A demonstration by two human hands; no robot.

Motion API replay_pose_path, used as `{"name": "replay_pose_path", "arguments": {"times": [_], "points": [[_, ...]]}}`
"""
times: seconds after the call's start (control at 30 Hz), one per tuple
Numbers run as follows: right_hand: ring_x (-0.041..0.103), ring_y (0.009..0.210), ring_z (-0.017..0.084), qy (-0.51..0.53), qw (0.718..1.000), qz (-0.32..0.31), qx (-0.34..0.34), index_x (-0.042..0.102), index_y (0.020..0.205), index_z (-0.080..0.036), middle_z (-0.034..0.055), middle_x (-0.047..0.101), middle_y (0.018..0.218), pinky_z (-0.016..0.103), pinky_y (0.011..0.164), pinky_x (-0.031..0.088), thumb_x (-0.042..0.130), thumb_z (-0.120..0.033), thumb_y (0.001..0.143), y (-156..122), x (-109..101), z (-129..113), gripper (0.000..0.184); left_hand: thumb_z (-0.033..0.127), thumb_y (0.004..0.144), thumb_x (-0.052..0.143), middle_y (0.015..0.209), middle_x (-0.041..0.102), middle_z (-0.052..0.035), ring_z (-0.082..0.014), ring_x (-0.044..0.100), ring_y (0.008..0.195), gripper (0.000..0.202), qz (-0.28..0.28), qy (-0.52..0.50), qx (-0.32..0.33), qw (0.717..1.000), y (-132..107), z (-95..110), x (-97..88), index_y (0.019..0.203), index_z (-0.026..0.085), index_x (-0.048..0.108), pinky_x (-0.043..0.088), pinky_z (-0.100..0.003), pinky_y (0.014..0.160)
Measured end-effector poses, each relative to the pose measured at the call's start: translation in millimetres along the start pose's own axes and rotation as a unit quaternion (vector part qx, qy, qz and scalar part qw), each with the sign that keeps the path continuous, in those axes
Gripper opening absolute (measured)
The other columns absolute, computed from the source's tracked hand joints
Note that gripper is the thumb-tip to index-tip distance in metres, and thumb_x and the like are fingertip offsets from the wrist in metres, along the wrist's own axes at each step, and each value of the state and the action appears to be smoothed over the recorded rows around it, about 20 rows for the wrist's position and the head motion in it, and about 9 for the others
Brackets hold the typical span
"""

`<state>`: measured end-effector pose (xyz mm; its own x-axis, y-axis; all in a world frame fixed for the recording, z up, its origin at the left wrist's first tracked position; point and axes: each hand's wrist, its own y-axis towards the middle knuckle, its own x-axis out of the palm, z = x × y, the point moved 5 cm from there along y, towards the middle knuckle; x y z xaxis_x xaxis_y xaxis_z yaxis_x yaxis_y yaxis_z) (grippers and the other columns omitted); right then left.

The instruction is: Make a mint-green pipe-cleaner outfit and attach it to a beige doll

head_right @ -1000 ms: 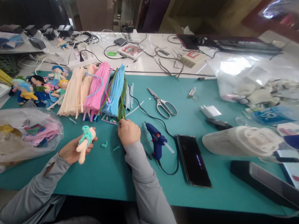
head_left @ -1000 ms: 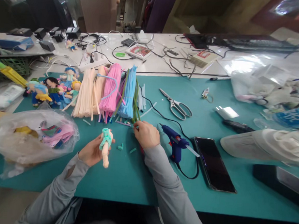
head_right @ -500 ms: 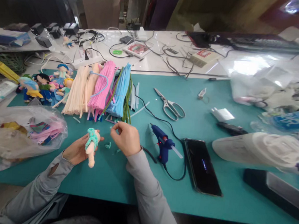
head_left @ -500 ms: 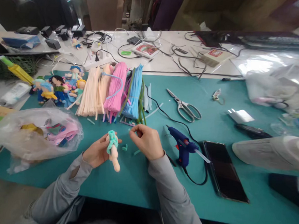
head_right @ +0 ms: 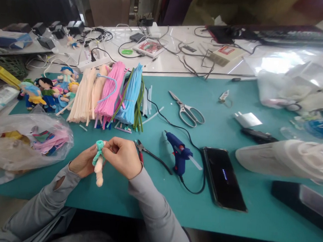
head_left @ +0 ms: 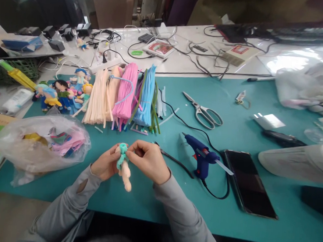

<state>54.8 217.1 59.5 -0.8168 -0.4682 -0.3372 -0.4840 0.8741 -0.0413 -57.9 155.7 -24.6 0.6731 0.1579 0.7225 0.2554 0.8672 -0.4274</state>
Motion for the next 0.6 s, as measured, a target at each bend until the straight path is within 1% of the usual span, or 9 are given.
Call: {"name": "replay_pose_path", "arguments": {"times": [0.2,0.4,0.6], "points": [[0.030,0.046,0.006,0.028,0.999,-0.014,0.027,0.055,0.056,-0.017,-0.0085,0.034,0.047,0.021,0.045,0.025,0.058,-0.018,0.066,1.4,-0.1,1.2,0.010,0.039,0.065,0.081,0.061,0.062,0.0057,-0.0123,0.060,0.045,0.047,0.001,0.015,-0.010,1.000,-0.4,-0.1,0.6,0.099,0.019,0.057,0.046,-0.020,0.041],[0.034,0.046,0.007,0.057,0.997,-0.022,0.057,0.057,0.057,-0.017,-0.0066,0.041,0.047,0.021,0.045,0.029,0.058,-0.022,0.067,1.1,2.2,5.8,0.011,0.041,0.070,0.077,0.059,0.061,0.0050,-0.0134,0.061,0.046,0.040,-0.021,0.027,-0.009,0.999,0.3,-0.1,2.6,0.095,0.018,0.056,0.044,-0.019,0.040],[0.037,0.045,0.007,0.051,0.996,-0.024,0.063,0.057,0.057,-0.017,-0.0056,0.045,0.046,0.020,0.044,0.030,0.058,-0.021,0.068,0.3,3.3,7.3,0.012,0.047,0.075,0.070,0.059,0.063,0.0011,-0.0131,0.057,0.040,0.037,-0.036,0.053,-0.009,0.998,0.6,-2.3,4.1,0.090,0.017,0.055,0.041,-0.021,0.038]]}}
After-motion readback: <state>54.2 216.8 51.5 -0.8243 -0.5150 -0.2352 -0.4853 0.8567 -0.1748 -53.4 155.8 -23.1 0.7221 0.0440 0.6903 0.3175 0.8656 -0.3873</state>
